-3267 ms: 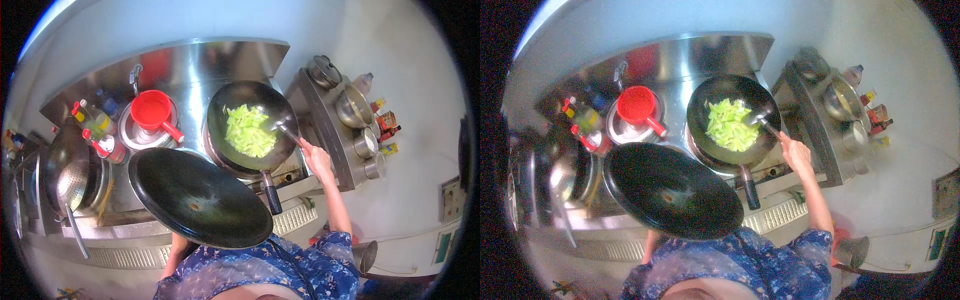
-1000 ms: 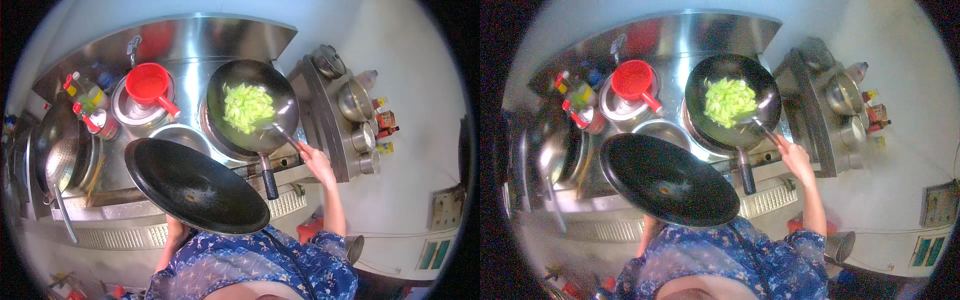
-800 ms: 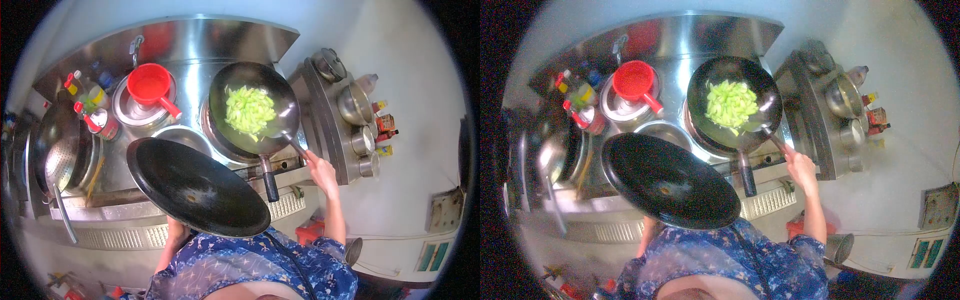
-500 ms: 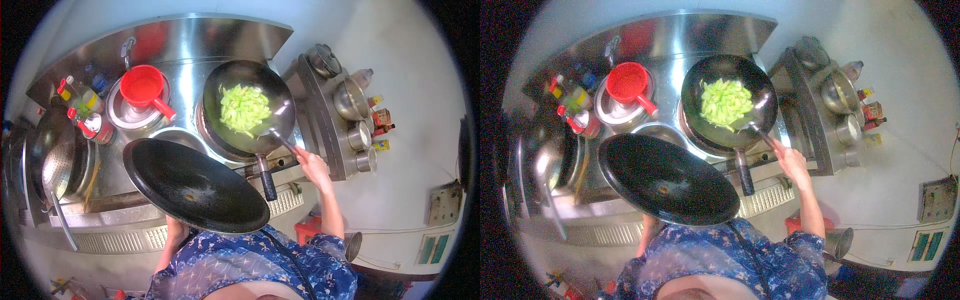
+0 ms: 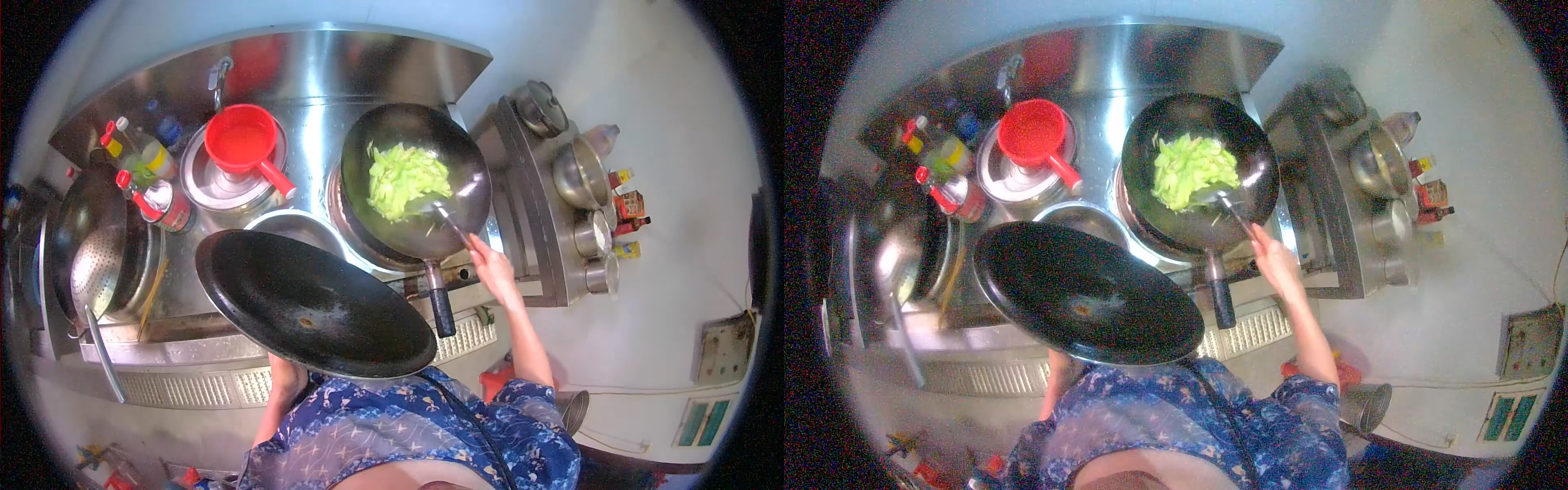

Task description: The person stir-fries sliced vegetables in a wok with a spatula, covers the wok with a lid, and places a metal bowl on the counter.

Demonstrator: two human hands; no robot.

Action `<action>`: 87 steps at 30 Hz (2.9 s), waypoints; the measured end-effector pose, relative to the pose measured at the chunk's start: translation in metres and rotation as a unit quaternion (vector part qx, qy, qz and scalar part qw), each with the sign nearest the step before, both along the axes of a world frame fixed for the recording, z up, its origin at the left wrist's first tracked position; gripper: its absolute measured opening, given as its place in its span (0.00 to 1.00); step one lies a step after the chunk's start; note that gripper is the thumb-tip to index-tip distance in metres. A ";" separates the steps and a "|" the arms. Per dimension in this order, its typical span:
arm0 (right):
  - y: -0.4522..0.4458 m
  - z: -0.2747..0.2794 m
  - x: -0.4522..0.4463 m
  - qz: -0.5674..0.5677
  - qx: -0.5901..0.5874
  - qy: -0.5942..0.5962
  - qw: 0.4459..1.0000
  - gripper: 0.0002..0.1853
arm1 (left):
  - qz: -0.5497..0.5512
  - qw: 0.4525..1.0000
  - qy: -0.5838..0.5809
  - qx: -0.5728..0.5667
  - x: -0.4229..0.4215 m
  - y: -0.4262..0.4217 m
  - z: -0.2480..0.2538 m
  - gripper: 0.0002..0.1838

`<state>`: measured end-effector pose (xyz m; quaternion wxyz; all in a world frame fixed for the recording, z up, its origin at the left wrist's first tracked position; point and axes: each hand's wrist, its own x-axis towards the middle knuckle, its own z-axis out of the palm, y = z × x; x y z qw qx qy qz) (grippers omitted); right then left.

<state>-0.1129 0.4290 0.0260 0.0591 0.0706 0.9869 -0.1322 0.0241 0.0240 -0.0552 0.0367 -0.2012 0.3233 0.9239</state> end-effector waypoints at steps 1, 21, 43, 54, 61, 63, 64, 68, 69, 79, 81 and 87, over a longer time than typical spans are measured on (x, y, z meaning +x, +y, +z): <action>-0.004 -0.009 -0.003 -0.012 -0.025 0.017 0.999 0.23 | -0.001 1.000 -0.011 0.004 -0.001 0.000 0.004 0.26; -0.021 0.154 -0.016 0.236 0.233 0.068 0.941 0.22 | -0.016 1.000 -0.023 -0.004 -0.001 0.002 -0.001 0.25; -0.051 0.175 -0.168 0.271 0.300 -0.120 0.907 0.16 | -0.001 0.999 -0.009 -0.036 -0.009 0.004 0.026 0.22; -0.053 0.205 -0.210 0.190 0.271 -0.175 0.927 0.23 | 0.002 1.000 0.003 0.005 0.018 -0.003 -0.015 0.25; -0.015 0.141 -0.301 0.243 0.522 0.015 0.818 0.11 | 0.058 0.998 -0.011 0.018 0.025 -0.005 0.004 0.26; -0.021 0.125 -0.300 0.223 0.539 0.025 0.812 0.11 | 0.064 0.998 -0.002 0.007 0.029 -0.004 0.002 0.26; -0.024 0.116 -0.296 0.258 0.530 -0.013 0.807 0.11 | 0.068 0.998 0.008 0.000 0.030 -0.002 0.006 0.26; -0.055 0.127 -0.254 0.340 0.531 -0.087 0.771 0.10 | 0.069 0.998 -0.010 -0.003 0.026 0.001 0.008 0.26; -0.056 0.135 -0.253 0.351 0.535 -0.079 0.764 0.10 | 0.075 0.997 -0.021 0.005 0.025 0.002 0.004 0.27; -0.066 0.161 -0.292 0.407 0.472 0.195 0.758 0.04 | 0.012 0.985 -0.013 -0.175 0.022 0.010 0.016 0.29; -0.075 0.160 -0.301 0.424 0.416 0.228 0.771 0.09 | 0.028 0.990 -0.045 -0.134 0.024 0.015 0.020 0.29; -0.089 0.106 -0.285 0.513 0.395 0.285 0.707 0.06 | 0.072 0.992 -0.087 -0.059 0.024 0.016 0.017 0.29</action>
